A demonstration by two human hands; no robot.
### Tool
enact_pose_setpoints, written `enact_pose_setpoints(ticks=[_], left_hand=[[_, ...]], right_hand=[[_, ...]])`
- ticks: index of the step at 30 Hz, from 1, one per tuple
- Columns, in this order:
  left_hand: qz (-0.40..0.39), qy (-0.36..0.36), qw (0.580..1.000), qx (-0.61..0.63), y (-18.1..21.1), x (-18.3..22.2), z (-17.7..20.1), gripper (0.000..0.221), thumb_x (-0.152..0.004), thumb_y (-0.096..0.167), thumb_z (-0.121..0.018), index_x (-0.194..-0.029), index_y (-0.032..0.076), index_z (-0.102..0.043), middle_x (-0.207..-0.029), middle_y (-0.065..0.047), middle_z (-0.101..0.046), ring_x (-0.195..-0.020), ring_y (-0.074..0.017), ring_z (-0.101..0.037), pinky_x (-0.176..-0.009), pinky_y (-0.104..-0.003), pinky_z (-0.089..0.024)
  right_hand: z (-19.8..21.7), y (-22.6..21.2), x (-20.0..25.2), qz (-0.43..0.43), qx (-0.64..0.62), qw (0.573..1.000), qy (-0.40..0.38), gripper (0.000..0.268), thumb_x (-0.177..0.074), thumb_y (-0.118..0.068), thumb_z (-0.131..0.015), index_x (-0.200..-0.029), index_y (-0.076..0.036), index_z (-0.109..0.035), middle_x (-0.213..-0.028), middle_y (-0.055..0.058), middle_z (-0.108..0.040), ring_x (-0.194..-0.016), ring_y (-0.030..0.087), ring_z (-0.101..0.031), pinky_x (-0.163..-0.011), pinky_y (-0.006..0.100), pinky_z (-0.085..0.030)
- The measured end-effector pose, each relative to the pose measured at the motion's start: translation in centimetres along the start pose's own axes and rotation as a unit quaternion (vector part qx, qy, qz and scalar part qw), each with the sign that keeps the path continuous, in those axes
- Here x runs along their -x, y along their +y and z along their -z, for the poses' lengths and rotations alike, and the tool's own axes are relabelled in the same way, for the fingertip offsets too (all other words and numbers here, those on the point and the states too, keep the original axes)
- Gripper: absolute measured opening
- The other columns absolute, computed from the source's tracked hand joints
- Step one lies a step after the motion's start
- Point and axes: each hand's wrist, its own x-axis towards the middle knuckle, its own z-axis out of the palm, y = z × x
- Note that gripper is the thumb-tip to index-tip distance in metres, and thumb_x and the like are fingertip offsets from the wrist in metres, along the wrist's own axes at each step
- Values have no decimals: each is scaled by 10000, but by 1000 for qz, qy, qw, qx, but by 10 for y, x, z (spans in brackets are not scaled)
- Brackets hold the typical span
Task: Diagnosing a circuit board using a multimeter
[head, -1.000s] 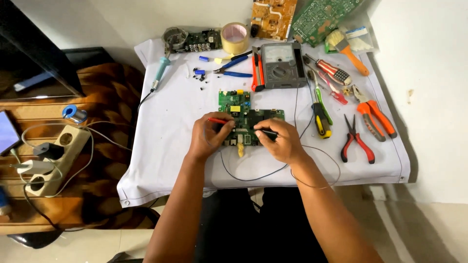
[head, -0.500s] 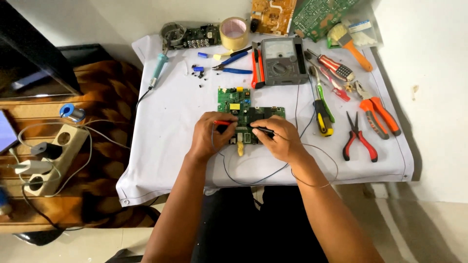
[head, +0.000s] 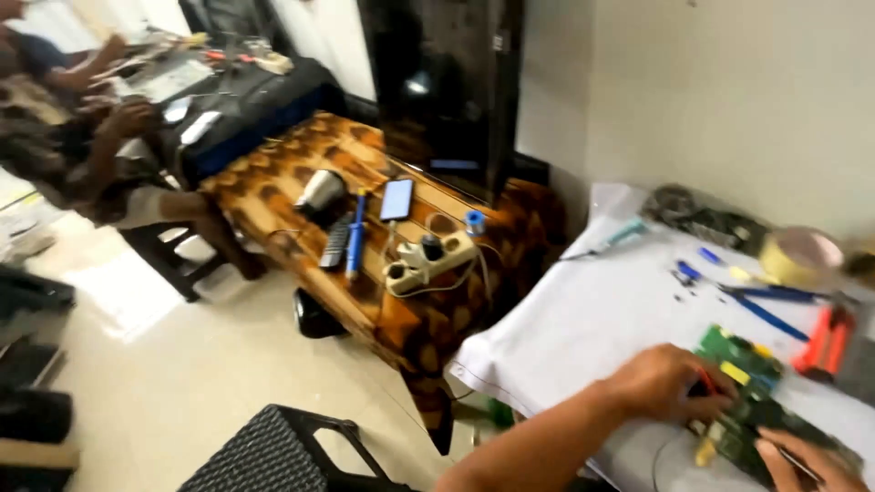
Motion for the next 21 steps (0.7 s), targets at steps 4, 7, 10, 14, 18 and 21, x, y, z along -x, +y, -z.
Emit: enact_pose_setpoints(ticks=[4, 7, 10, 14, 18, 21], left_hand=[[4, -5, 1000, -8, -16, -2, 0, 263, -952, 393, -658, -1174, 283, -747, -994, 25, -801, -880, -162, -766, -834, -314, -586], [17, -1, 1000, 1, -16, -5, 1, 224, -951, 374, -666, -1141, 286, -746, -1043, 23, -802, -943, -173, -776, -886, -323, -593], [-3, -34, 999, 5, -17, -4, 4, 325, -948, 416, -658, -1193, 224, -751, -1059, -30, -802, -872, -194, -760, -799, -329, -606], [4, -16, 1000, -13, -18, -7, 2, 260, -956, 408, -646, -1150, 270, -753, -1014, 4, -796, -869, -186, -757, -810, -331, -582], [-3, -21, 1000, -2, -9, -6, 11, 242, -945, 355, -678, -1134, 230, -762, -1086, -27, -806, -905, -206, -769, -822, -341, -581], [9, -14, 1000, 23, 0, -2, 14, 204, -939, 300, -681, -1098, 221, -781, -1117, 20, -805, -950, -166, -774, -867, -313, -583]], right_hand=[[-11, -24, -21, 47, -10, 999, -1, 235, -1084, -266, -736, -1187, -94, -859, -937, 110, -810, -650, 216, -676, -620, 365, -546], [-7, -27, -33, 60, -14, 998, 12, 229, -1082, -258, -739, -1181, -90, -860, -944, 114, -808, -666, 217, -676, -628, 363, -547], [-9, -25, -34, 63, -17, 998, 14, 223, -1081, -250, -741, -1174, -86, -860, -951, 117, -806, -681, 218, -677, -635, 360, -548], [-15, -18, -34, 56, -30, 998, 24, 214, -1078, -238, -745, -1165, -80, -861, -962, 123, -803, -704, 219, -677, -646, 356, -549], [-18, 10, -20, 34, -28, 999, 25, 205, -1076, -226, -749, -1155, -74, -862, -972, 129, -801, -727, 221, -678, -657, 352, -551], [-25, 28, -23, 57, -18, 997, 44, 200, -1055, -235, -764, -1185, -113, -855, -994, 132, -797, -820, 224, -705, -748, 345, -548]])
